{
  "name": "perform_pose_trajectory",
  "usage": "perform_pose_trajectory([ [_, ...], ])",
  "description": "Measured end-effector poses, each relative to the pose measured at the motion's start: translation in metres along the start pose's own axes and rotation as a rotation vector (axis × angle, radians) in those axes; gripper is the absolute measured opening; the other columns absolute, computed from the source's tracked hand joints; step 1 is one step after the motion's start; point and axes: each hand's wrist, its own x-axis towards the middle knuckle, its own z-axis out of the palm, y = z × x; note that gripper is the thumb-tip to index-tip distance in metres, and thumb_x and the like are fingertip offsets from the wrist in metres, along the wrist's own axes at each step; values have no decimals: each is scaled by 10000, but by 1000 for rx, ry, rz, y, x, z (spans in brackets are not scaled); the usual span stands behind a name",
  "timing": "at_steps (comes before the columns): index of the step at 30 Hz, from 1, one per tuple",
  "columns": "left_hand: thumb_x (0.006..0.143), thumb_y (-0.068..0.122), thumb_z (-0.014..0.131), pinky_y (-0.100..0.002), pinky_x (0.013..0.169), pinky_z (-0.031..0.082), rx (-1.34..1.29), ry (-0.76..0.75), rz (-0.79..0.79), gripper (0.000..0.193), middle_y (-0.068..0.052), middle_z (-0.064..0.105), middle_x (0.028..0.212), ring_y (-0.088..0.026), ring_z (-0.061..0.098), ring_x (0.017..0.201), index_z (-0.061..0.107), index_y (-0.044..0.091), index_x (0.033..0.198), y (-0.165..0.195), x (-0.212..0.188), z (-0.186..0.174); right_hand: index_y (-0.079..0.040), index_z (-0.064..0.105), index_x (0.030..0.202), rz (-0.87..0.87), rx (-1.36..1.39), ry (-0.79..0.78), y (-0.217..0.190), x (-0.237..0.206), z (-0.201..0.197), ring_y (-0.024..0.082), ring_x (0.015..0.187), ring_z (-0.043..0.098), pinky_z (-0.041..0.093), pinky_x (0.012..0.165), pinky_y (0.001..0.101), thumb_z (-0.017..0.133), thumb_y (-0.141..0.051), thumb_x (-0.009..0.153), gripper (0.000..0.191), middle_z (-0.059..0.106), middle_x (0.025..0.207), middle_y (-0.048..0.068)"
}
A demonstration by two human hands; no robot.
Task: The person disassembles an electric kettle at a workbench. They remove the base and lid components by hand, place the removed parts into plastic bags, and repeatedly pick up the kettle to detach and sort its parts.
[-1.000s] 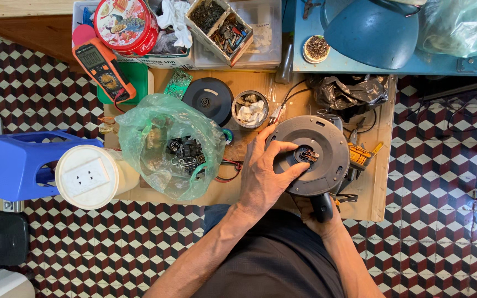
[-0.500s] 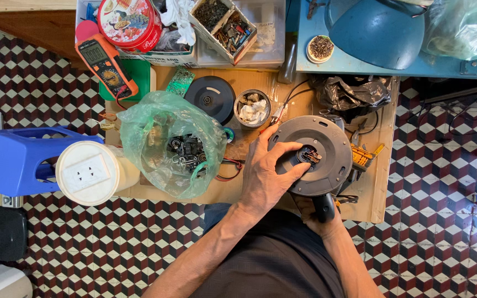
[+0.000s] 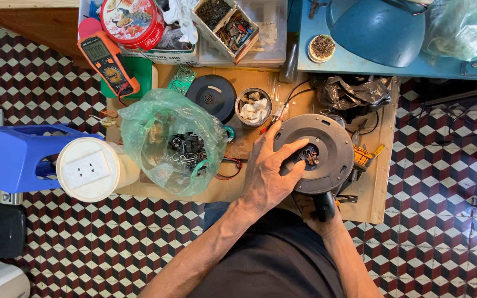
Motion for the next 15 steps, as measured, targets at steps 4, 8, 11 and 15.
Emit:
perform_pose_trajectory([
  [4, 833, 324, 787, -493, 1173, 398, -52, 6, 2, 484, -267, 423, 1567, -408, 471, 1390, 701, 164, 1282, -5, -5, -1, -51, 590, 1108, -300, -285, 318, -6, 0, -11, 127, 707, 634, 585, 577, 259, 569, -311, 1020, 275, 629, 895, 38],
  [8, 802, 419, 843, -476, 1180, 430, -84, 167, -96, 526, -261, 492, 1559, -411, 507, 1424, 700, 137, 1223, -36, -17, -2, -185, 671, 1096, -419, -678, 689, -25, 16, -20, 137, 671, 650, 577, 576, 327, 476, -472, 998, 361, 671, 855, -8],
  [11, 812, 434, 838, -460, 1201, 442, -177, 230, -152, 516, -264, 489, 1582, -393, 512, 1450, 704, 133, 1209, -64, -35, -1, -254, 620, 1116, -525, -797, 511, -37, 10, -27, 53, 588, 471, 505, 524, 275, 540, -484, 1183, 253, 603, 886, -97],
  [15, 818, 373, 849, -452, 1201, 392, -285, 231, -260, 470, -279, 509, 1527, -398, 472, 1479, 739, 109, 1191, -99, -59, -2, -179, 597, 1157, -488, -745, 403, -36, -1, -17, 87, 592, 460, 441, 529, 232, 484, -550, 1170, 387, 554, 808, -7],
])
